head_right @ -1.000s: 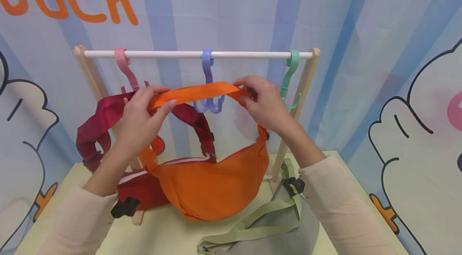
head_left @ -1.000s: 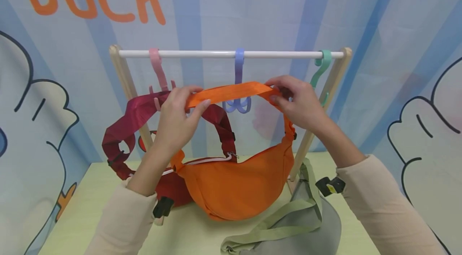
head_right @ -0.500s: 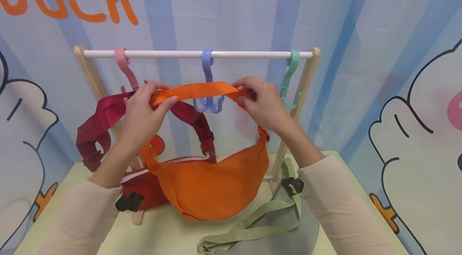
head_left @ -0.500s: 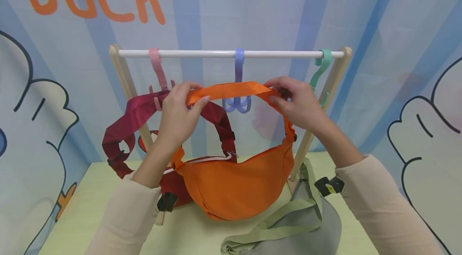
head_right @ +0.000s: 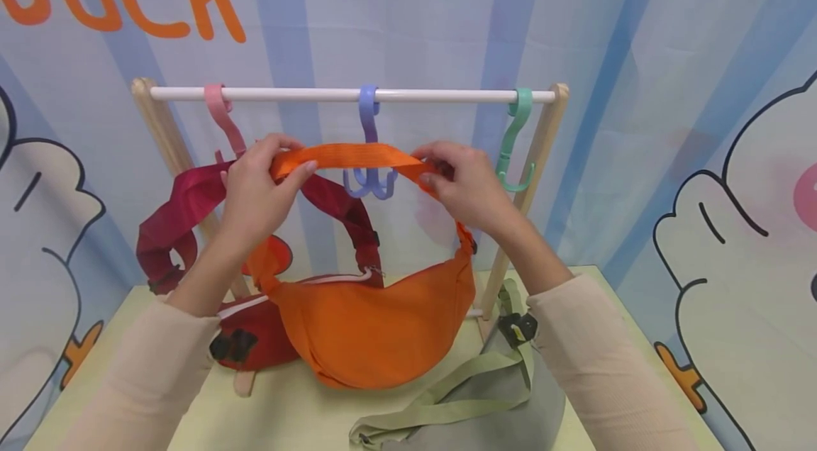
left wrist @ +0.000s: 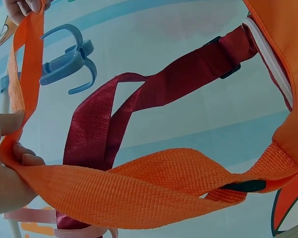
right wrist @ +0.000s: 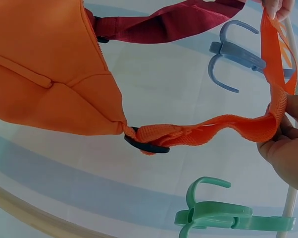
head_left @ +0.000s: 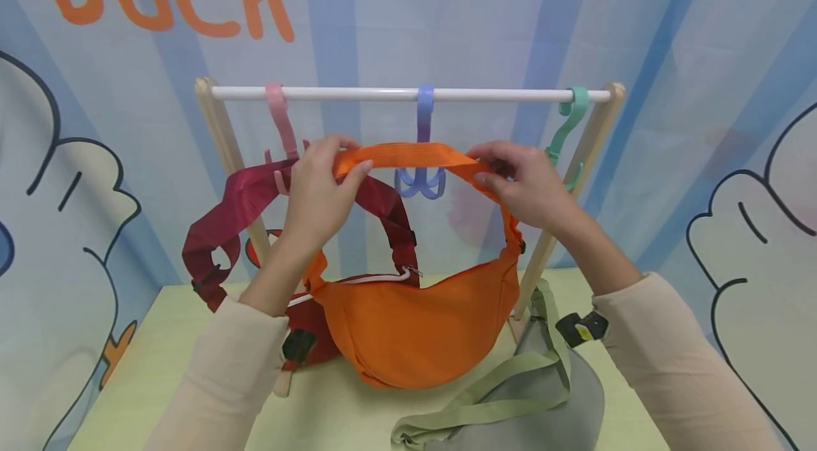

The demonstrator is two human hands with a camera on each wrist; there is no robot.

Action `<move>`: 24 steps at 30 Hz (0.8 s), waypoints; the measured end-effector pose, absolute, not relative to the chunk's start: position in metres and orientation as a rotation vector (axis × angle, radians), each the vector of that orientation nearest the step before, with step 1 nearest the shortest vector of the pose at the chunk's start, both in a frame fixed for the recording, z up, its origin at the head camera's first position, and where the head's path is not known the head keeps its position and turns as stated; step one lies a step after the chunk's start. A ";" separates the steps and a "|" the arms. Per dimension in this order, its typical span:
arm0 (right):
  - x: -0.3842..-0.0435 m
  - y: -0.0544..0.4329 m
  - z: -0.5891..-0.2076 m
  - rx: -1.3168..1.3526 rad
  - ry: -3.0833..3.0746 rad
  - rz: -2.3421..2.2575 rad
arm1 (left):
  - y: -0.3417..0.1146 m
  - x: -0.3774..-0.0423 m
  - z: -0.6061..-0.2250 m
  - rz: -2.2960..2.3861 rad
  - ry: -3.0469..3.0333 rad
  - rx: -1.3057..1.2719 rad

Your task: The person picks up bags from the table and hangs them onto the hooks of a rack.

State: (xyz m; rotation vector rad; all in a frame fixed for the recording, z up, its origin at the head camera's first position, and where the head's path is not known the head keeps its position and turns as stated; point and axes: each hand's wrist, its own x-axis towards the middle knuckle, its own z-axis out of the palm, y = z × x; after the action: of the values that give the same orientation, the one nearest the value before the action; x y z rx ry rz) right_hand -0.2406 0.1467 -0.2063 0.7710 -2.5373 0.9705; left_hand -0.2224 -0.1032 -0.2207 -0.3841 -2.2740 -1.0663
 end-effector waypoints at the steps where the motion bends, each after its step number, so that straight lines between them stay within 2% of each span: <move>1: -0.241 0.147 -0.207 0.772 -2.546 0.980 | -0.103 -0.223 -0.221 -1.064 -2.273 -0.383; 24: -0.245 0.151 -0.216 0.804 -2.677 1.020 | -0.097 -0.236 -0.227 -1.040 -2.303 -0.330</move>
State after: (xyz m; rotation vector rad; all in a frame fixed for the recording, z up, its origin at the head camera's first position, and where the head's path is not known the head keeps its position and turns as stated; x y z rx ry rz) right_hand -0.2450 0.1506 -0.2160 0.8039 -2.6773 1.0205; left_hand -0.2357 -0.0966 -0.2266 -0.3303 -2.3032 -1.0398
